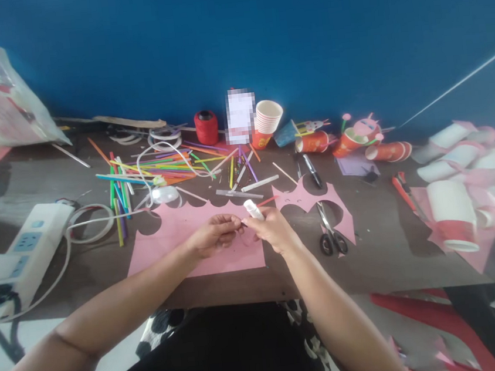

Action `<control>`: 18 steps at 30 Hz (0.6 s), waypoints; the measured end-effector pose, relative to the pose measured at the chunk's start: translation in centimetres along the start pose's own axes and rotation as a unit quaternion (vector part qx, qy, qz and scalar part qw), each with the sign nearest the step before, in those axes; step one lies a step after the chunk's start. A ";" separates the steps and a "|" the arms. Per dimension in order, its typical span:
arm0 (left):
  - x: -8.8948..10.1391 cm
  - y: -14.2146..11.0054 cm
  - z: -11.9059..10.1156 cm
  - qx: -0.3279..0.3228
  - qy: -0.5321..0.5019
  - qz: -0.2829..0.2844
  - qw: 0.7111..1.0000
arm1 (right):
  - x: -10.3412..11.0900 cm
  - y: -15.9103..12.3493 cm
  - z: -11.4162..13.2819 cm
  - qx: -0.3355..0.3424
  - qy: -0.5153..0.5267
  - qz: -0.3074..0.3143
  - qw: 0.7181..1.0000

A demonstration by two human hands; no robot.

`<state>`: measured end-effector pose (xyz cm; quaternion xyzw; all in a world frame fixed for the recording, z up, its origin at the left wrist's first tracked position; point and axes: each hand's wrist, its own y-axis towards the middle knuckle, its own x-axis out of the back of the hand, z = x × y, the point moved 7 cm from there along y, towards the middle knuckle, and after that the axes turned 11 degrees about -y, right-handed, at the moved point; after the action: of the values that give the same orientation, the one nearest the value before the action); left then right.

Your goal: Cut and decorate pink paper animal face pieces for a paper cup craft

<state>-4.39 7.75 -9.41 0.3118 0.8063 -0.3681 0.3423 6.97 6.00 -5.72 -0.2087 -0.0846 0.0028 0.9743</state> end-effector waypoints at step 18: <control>-0.5 -0.1 -0.6 -0.032 0.069 -0.031 0.997 | -0.4 0.0 -0.2 0.039 0.061 0.003 0.997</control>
<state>-4.43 8.09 -8.69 0.3004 0.8485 -0.3302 0.2841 6.63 5.84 -5.98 -0.1709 -0.0240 -0.0035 0.9850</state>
